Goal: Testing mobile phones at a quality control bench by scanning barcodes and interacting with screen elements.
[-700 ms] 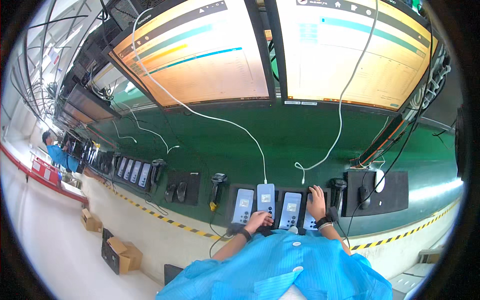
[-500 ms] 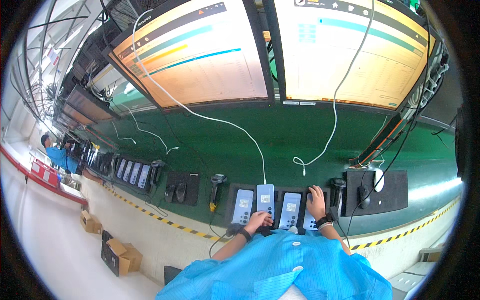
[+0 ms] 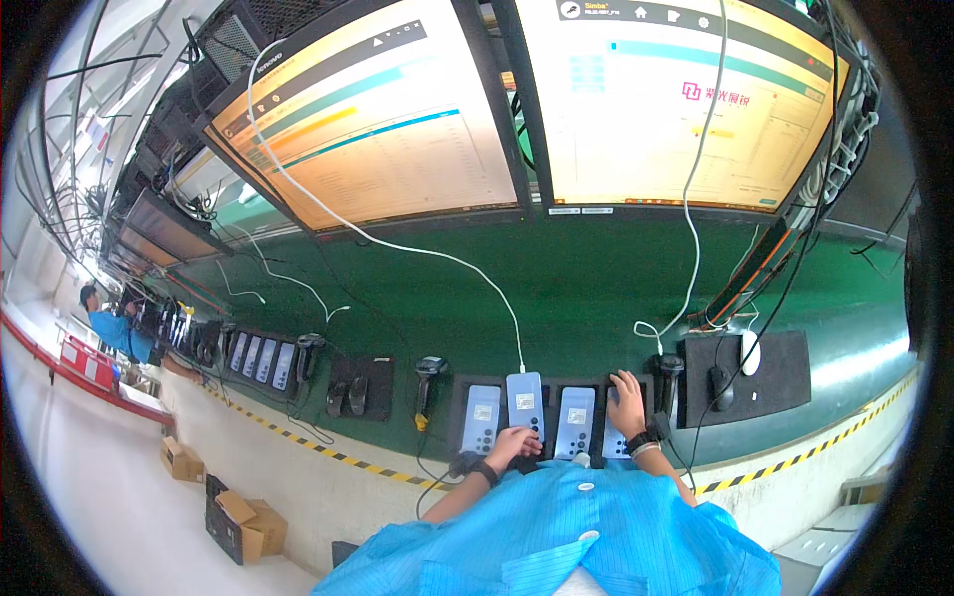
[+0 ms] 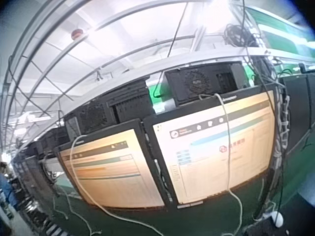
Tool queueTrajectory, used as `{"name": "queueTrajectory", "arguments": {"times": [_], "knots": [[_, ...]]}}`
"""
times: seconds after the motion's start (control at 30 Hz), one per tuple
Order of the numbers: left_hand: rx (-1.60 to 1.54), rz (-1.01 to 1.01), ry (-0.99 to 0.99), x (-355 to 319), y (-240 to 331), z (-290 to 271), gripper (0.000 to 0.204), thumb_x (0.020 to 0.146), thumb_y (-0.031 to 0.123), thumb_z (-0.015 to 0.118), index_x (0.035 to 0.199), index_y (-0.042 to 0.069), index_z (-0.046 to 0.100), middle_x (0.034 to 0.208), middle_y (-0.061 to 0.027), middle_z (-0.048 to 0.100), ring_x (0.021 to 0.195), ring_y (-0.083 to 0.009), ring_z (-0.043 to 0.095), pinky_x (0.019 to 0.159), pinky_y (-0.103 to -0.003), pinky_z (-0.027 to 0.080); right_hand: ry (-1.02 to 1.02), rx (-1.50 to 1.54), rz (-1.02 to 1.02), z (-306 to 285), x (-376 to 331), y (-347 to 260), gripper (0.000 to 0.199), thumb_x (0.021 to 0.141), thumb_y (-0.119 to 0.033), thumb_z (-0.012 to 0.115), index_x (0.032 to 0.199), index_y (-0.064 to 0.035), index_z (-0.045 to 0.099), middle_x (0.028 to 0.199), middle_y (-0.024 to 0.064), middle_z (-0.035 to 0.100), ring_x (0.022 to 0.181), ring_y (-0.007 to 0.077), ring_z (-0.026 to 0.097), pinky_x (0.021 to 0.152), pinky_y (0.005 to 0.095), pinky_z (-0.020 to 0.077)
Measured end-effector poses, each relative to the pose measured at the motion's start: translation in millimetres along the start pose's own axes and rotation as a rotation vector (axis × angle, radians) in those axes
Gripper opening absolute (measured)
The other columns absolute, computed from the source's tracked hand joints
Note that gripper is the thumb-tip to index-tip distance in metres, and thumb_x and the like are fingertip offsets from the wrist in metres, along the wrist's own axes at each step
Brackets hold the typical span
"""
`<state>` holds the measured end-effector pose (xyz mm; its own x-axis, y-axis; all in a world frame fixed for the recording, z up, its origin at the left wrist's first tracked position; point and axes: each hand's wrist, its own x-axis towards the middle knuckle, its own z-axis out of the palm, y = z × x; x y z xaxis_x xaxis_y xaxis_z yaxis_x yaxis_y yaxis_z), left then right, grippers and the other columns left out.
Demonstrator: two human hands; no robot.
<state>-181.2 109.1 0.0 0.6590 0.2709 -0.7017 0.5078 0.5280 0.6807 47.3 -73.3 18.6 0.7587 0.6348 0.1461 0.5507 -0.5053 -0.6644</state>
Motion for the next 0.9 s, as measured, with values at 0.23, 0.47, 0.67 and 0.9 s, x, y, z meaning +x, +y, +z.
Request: {"name": "queueTrajectory", "arguments": {"times": [0.23,0.47,0.67,0.9], "knots": [[-0.006,-0.006,0.0,0.1,-0.5,0.1,0.029,0.093,0.023,0.047,0.102,-0.001,0.061,0.086,-0.0121,0.069,0.073,-0.0194,0.068,0.06,-0.025,0.049,0.025,0.017,-0.047,2.2,0.1,2.9,0.044,0.074,0.0,0.057,0.119,-0.0025,0.055,0.131,0.0173,0.048,0.128,0.0354,0.038,0.108,0.0426,0.0315],[-0.01,-0.003,-0.009,6.1,-7.5,-4.2,0.028,0.092,0.023,0.049,0.101,0.0,0.061,0.087,-0.0119,0.069,0.074,-0.0196,0.068,0.061,-0.025,0.049,0.016,0.019,-0.048,3.8,1.3,5.2,0.045,0.074,0.0,0.056,0.118,-0.0021,0.055,0.13,0.0177,0.048,0.127,0.0364,0.038,0.108,0.0429,0.0318],[0.225,0.192,-0.014,-49.5,80.0,30.2,0.025,0.092,0.021,0.052,0.102,0.001,0.062,0.092,-0.0065,0.065,0.085,-0.0138,0.062,0.075,-0.028,0.048,0.017,0.028,-0.106,3.4,1.8,12.1,0.046,0.07,0.0,0.06,0.116,-0.0025,0.055,0.126,0.0197,0.049,0.123,0.0376,0.041,0.107,0.0441,0.0322],[0.155,1.589,0.492,-272.4,279.5,104.4,0.019,0.085,0.014,0.049,0.08,0.003,0.063,0.078,-0.0097,0.063,0.077,-0.019,0.059,0.067,-0.033,0.048,-0.111,-0.016,-0.077,3.5,2.4,16.9,0.055,0.072,-0.003,0.057,0.126,-0.002,0.049,0.136,0.0199,0.042,0.131,0.0375,0.032,0.11,0.0434,0.0287]]}}
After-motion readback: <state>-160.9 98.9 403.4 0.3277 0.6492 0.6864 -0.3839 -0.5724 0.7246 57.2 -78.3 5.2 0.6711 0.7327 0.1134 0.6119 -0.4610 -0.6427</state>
